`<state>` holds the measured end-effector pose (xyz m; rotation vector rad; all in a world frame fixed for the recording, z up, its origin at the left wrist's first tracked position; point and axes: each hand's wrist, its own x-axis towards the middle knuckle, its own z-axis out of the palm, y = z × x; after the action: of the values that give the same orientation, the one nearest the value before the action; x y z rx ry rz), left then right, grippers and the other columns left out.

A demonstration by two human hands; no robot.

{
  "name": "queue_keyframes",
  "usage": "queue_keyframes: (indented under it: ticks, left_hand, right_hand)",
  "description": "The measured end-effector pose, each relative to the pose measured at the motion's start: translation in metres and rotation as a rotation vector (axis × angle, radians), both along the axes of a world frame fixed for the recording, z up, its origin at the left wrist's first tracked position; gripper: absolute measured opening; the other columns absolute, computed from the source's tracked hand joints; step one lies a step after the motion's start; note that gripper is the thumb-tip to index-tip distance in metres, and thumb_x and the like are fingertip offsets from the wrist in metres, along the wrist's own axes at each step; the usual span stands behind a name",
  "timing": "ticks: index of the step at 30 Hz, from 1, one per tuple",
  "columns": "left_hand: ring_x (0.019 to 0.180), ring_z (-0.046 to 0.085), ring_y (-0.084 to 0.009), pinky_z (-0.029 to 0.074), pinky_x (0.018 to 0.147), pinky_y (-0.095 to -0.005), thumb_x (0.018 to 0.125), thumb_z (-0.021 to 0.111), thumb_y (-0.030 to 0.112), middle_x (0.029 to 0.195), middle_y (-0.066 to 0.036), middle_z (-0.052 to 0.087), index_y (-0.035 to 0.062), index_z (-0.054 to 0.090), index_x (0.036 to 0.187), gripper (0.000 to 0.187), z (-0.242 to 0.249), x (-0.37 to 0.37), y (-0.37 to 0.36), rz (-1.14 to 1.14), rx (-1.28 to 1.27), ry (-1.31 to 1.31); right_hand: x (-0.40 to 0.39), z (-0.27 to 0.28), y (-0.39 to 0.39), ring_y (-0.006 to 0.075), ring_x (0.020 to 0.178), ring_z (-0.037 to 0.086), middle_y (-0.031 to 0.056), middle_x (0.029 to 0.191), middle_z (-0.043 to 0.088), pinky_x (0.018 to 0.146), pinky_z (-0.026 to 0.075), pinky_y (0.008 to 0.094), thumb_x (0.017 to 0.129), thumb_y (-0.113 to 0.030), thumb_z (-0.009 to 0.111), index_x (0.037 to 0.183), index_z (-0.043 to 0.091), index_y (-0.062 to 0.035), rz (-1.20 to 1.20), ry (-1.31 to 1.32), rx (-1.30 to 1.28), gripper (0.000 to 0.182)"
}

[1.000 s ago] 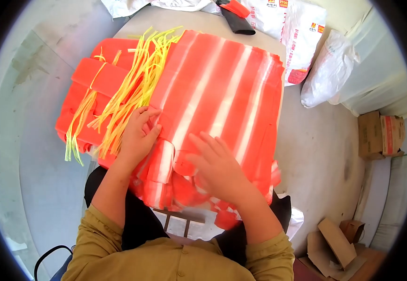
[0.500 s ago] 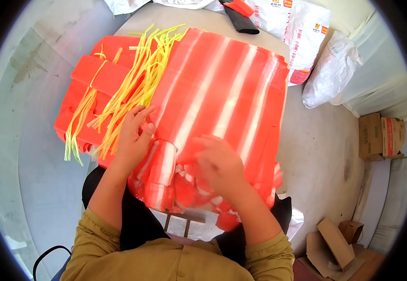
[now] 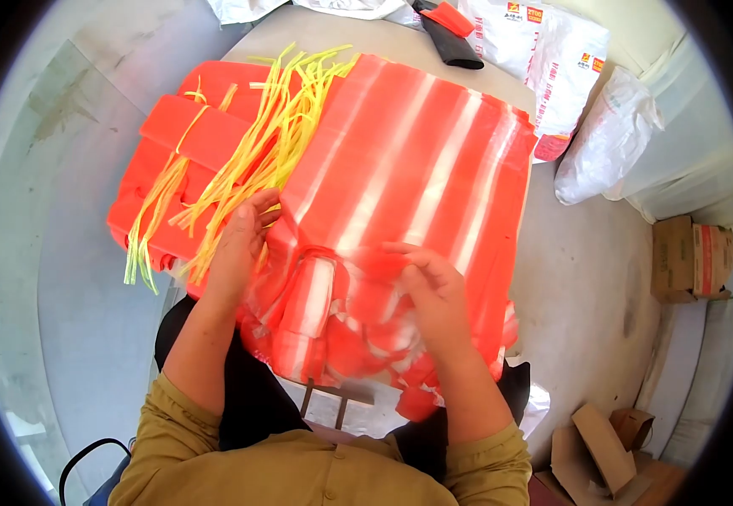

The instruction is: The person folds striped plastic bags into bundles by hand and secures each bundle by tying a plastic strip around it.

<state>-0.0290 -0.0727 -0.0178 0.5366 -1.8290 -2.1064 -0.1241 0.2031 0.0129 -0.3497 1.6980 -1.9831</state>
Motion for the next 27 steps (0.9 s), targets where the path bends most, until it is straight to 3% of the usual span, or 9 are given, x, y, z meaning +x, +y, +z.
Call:
queue_keyframes:
  ticks: [5, 11, 14, 17, 20, 23, 27]
  left_hand:
    - [0.138, 0.050, -0.0236, 0.033, 0.123, -0.0395, 0.115, 0.033, 0.050, 0.152, -0.015, 0.054, -0.0005, 0.044, 0.157, 0.066, 0.001, -0.008, 0.004, -0.010, 0.044, 0.057]
    - [0.142, 0.047, -0.0243, 0.032, 0.123, -0.0387, 0.117, 0.038, 0.039, 0.154, -0.015, 0.052, 0.0008, 0.045, 0.157, 0.055, 0.011, -0.008, 0.006, 0.043, 0.247, 0.010]
    - [0.140, 0.047, -0.0220, 0.033, 0.121, -0.0368, 0.117, 0.039, 0.035, 0.151, -0.014, 0.054, 0.0031, 0.045, 0.157, 0.052, 0.012, -0.011, 0.010, 0.000, 0.331, 0.123]
    - [0.139, 0.048, -0.0228, 0.031, 0.124, -0.0387, 0.116, 0.039, 0.041, 0.153, -0.013, 0.051, 0.0017, 0.040, 0.159, 0.058, 0.013, -0.012, 0.009, 0.002, 0.335, 0.068]
    - [0.128, 0.051, -0.0170, 0.036, 0.117, -0.0333, 0.116, 0.045, 0.029, 0.134, -0.008, 0.057, 0.0060, 0.048, 0.154, 0.045, 0.008, -0.013, 0.006, 0.040, 0.375, 0.102]
    - [0.125, 0.050, -0.0128, 0.038, 0.113, -0.0302, 0.113, 0.051, 0.025, 0.133, -0.006, 0.055, 0.0063, 0.050, 0.153, 0.043, 0.016, -0.013, 0.008, 0.066, 0.372, 0.087]
    - [0.112, 0.057, -0.0096, 0.044, 0.101, -0.0263, 0.106, 0.063, 0.017, 0.123, -0.005, 0.061, 0.0080, 0.044, 0.156, 0.054, 0.009, -0.010, 0.003, 0.036, 0.152, -0.086]
  right_hand:
    - [-0.001, -0.003, 0.002, 0.0045, 0.086, 0.062, 0.0095, 0.135, 0.071, 0.077, 0.054, 0.0222, 0.107, -0.006, 0.055, 0.115, 0.070, -0.0020, -0.021, -0.025, -0.008, 0.018]
    - [-0.003, -0.005, 0.004, 0.0058, 0.087, 0.063, 0.0097, 0.133, 0.072, 0.079, 0.054, 0.0229, 0.108, -0.008, 0.055, 0.122, 0.070, -0.0007, -0.053, -0.080, -0.055, 0.022]
    - [-0.003, -0.006, 0.003, 0.0064, 0.090, 0.063, 0.0099, 0.131, 0.072, 0.081, 0.054, 0.0231, 0.108, -0.007, 0.055, 0.125, 0.070, 0.0000, -0.060, -0.070, -0.091, 0.024]
    - [-0.003, -0.007, 0.002, 0.0073, 0.096, 0.064, 0.0096, 0.131, 0.072, 0.084, 0.054, 0.0237, 0.108, -0.007, 0.055, 0.126, 0.070, 0.0005, -0.061, -0.063, -0.137, 0.025]
    - [-0.005, -0.011, 0.007, 0.0083, 0.099, 0.064, 0.0094, 0.132, 0.072, 0.089, 0.054, 0.0246, 0.109, -0.008, 0.055, 0.125, 0.070, 0.0006, -0.044, -0.088, -0.160, 0.024]
    - [-0.005, -0.009, 0.006, 0.0081, 0.099, 0.064, 0.0093, 0.132, 0.072, 0.091, 0.053, 0.0247, 0.109, -0.008, 0.055, 0.124, 0.070, 0.0006, -0.039, -0.110, -0.185, 0.023]
    - [-0.006, -0.013, 0.008, 0.0098, 0.104, 0.065, 0.0094, 0.131, 0.072, 0.095, 0.052, 0.0271, 0.109, -0.009, 0.056, 0.123, 0.070, 0.0003, -0.035, -0.122, -0.198, 0.022]
